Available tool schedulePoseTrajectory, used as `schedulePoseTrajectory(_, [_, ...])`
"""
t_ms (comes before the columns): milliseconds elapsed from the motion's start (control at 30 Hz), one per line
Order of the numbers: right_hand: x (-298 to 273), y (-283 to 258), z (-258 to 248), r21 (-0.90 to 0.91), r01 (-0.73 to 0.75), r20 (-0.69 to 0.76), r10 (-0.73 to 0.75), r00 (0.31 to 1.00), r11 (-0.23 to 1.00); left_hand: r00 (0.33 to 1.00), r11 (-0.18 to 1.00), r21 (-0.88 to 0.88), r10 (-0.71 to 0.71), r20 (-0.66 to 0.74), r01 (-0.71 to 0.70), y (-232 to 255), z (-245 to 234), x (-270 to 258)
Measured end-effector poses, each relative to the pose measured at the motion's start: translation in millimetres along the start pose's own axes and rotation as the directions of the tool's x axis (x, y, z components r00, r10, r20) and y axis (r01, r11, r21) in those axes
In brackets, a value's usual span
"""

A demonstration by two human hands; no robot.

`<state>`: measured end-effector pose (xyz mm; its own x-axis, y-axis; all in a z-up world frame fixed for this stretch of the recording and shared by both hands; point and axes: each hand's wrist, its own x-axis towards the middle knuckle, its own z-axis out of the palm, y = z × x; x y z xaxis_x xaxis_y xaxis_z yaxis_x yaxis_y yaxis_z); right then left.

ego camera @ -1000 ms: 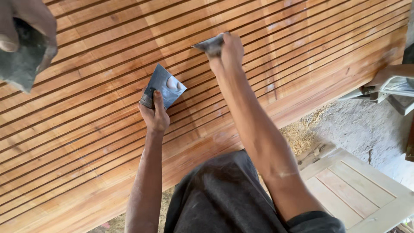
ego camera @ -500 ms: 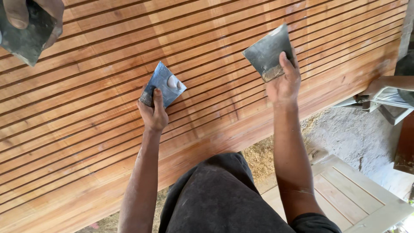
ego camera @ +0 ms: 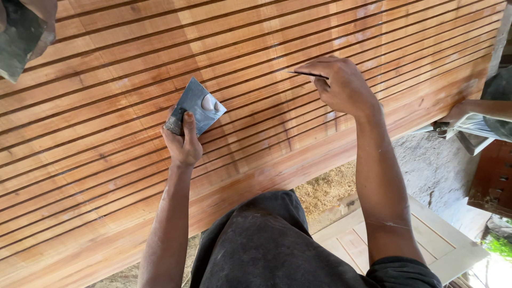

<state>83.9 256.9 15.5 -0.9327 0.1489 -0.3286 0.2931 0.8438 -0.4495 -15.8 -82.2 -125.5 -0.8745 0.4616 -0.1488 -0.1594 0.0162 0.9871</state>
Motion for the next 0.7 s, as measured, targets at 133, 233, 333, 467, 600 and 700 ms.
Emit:
schedulePoseTrajectory(133, [16, 6, -2, -0.07, -0.055, 0.083, 0.061, 0.995, 0.996, 0.999, 0.999, 0.018, 0.049, 0.006, -0.049, -8, -2, 0])
schedulePoseTrajectory(233, [18, 8, -4, -0.089, -0.09, 0.09, 0.098, 0.991, 0.992, 1.0, 0.999, 0.049, 0.02, -0.011, -0.019, -19, -5, -7])
schedulePoseTrajectory(333, [19, 5, -12, 0.012, -0.126, 0.052, 0.125, 0.991, 0.992, 0.988, 0.986, -0.125, -0.124, -0.09, 0.112, -24, -5, -9])
schedulePoseTrajectory(467, [21, 2, -26, 0.098, -0.172, 0.031, 0.169, 0.985, 0.98, 0.982, 0.938, -0.345, -0.088, -0.169, 0.024, -17, 11, 0])
schedulePoseTrajectory(600, [43, 3, -38, 0.058, -0.07, -0.041, 0.073, 0.997, 0.996, 0.978, 0.859, -0.508, -0.157, -0.138, 0.066, 3, 47, 32])
schedulePoseTrajectory(700, [68, 0, -43, 0.014, -0.009, -0.095, 0.011, 0.995, 1.0, 0.976, 0.796, -0.604, -0.113, -0.186, -0.023, 10, 78, 83])
